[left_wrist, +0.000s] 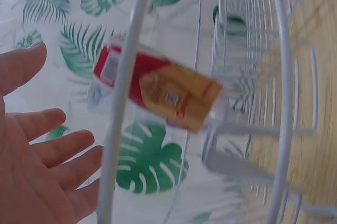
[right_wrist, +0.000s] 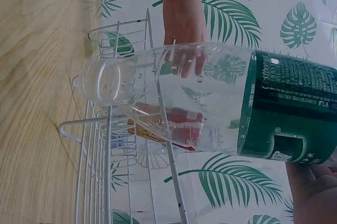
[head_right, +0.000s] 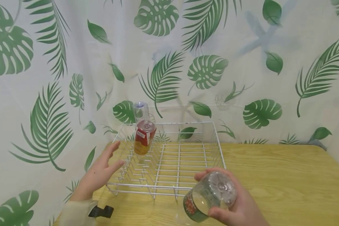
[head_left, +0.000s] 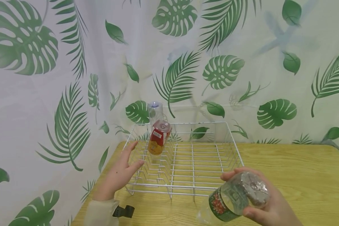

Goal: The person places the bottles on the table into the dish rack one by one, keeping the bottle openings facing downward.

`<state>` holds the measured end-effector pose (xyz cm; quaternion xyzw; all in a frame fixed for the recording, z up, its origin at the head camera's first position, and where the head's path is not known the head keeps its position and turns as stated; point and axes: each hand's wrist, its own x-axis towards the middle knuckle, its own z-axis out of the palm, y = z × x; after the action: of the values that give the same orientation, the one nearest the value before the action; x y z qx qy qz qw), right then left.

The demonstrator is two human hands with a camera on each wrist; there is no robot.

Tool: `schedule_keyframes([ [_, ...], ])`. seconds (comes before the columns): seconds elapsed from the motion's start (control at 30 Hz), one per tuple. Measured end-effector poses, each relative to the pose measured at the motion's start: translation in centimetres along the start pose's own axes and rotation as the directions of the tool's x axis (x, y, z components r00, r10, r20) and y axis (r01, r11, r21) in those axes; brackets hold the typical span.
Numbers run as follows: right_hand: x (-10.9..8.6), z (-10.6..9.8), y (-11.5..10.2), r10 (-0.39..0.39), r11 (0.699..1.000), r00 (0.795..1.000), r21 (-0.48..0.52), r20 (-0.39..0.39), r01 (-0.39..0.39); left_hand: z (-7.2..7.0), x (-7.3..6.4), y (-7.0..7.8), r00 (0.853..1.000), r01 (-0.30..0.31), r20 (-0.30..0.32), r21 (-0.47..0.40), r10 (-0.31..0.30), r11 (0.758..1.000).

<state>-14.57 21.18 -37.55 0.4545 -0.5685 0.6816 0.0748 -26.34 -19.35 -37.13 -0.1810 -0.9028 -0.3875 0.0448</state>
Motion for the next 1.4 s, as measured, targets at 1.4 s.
schedule_keyframes([
  [1.4,0.2,-0.5,-0.2,-0.007,1.000,0.999,0.019,-0.032,0.007,-2.0,0.0,-9.0,0.966,0.247,0.166,-0.346,-0.201,0.905],
])
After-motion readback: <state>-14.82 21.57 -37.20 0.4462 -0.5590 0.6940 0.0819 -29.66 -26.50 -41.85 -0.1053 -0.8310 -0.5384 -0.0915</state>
